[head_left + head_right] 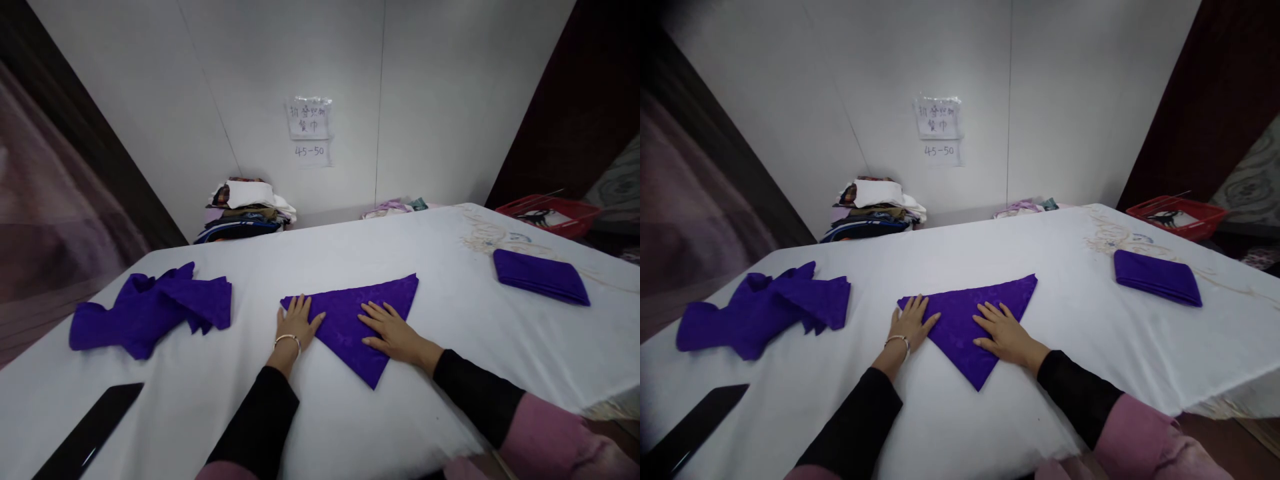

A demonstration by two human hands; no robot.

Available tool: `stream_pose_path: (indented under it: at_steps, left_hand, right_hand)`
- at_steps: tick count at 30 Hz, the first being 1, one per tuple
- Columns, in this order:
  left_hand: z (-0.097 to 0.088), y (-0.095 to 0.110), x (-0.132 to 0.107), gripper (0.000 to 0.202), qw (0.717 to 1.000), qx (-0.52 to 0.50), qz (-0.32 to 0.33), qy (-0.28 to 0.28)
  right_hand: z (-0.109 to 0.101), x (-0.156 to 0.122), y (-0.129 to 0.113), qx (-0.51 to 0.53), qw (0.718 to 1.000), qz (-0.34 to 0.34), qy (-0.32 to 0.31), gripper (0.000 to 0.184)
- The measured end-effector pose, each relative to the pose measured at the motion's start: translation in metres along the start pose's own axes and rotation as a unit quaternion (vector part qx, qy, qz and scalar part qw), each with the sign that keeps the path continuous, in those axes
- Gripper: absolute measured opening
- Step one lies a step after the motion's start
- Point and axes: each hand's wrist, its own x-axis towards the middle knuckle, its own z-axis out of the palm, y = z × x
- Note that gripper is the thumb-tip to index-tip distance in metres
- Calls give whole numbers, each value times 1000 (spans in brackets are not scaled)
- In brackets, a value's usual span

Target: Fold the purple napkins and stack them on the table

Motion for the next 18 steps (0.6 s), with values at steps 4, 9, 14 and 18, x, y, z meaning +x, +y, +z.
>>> stream_pose_path:
  at_steps: [4, 9, 14, 18]
  left_hand:
    - [-6, -18, 9, 74, 997, -5, -76, 2]
    - [-10, -34, 21, 71, 989, -17, -143, 17]
    - [-13, -45, 25, 66, 980, -30, -190, 54]
    - [-16, -45, 19, 64, 975, -43, -198, 87]
  right_hand:
    - [0, 0, 0, 2, 1000, 0, -1, 67]
    - [0, 0, 0, 6, 1000, 4, -2, 66]
    - [-1, -1, -1, 10, 1000, 3, -1, 66]
    - [-1, -1, 0, 15, 1000, 0, 3, 65]
